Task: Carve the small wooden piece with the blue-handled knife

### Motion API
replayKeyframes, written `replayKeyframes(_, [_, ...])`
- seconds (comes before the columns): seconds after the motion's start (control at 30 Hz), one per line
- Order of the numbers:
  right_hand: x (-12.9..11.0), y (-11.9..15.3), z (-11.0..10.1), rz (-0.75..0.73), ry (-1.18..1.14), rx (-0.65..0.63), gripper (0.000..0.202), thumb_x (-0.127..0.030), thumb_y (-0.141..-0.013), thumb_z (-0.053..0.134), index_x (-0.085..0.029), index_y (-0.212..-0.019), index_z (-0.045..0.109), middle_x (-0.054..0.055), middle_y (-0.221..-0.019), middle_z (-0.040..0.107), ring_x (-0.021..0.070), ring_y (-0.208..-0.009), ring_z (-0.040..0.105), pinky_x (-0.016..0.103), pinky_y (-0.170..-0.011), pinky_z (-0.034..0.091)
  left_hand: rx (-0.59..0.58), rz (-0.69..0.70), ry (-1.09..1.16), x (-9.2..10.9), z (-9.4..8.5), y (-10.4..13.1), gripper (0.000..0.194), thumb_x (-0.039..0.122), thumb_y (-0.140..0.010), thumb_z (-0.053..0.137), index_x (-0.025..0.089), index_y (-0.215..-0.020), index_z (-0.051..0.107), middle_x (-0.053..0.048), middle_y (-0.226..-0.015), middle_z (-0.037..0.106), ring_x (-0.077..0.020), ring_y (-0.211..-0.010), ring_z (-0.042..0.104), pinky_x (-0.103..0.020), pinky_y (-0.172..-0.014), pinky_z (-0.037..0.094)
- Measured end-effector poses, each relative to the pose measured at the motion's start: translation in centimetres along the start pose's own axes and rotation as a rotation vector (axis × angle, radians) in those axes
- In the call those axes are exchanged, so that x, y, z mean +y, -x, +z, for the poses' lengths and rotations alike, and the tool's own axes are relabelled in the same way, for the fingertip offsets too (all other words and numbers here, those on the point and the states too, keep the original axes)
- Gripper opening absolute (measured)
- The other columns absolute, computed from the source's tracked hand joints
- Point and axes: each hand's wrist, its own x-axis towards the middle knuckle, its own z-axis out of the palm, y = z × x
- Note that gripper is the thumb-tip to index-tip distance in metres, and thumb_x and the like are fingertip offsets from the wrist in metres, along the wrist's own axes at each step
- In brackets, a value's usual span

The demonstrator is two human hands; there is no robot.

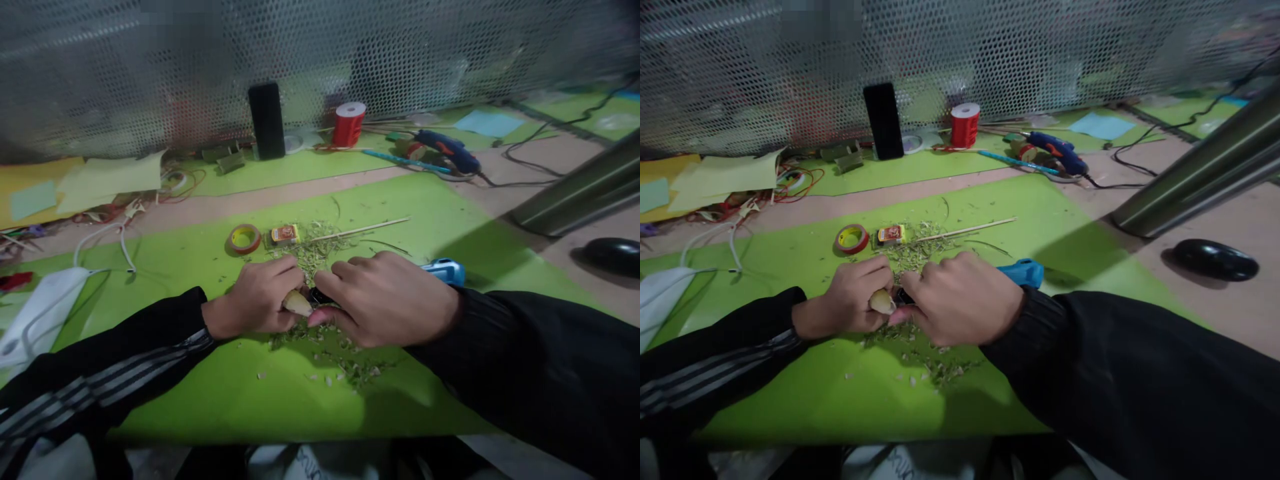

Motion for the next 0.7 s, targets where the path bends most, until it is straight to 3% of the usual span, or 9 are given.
replayKeyframes(0.17, [0.22,0.05,-0.2,-0.011,0.031,-0.02,0.046,-0.053,-0.099,0.033,-0.017,-0.088,0.06,0.005,-0.068,0.063,0.0143,-0.051,0.049,0.031,-0.053,0.008,-0.011,-0.036,-0.001,0.0,-0.07,-0.08,0.023,0.032,-0.088,0.044,0.019,-0.069,0.045,-0.001,-0.064,0.048,-0.0131,-0.053,0.041,-0.027,-0.045,0.026])
replayKeyframes(0.4, [0.6,0.27,0.33,-0.059,0.049,0.162,0.051,-0.061,-0.096,0.035,-0.015,-0.088,0.056,0.006,-0.072,0.061,0.0138,-0.054,0.046,0.03,-0.054,0.009,-0.011,-0.019,0.022,-0.03,-0.07,-0.09,0.03,0.039,-0.09,0.043,0.019,-0.068,0.043,0.0,-0.063,0.047,-0.0127,-0.053,0.04,-0.026,-0.044,0.025])
replayKeyframes(0.7, [0.16,0.36,0.77,-0.057,0.069,0.25,0.048,-0.058,-0.098,0.032,-0.016,-0.089,0.056,0.005,-0.074,0.058,0.0161,-0.059,0.045,0.032,-0.054,0.009,-0.037,-0.031,0.044,-0.17,0.02,-0.02,0.029,0.04,-0.09,0.043,0.02,-0.069,0.042,-0.002,-0.065,0.048,-0.0138,-0.053,0.041,-0.027,-0.044,0.027])
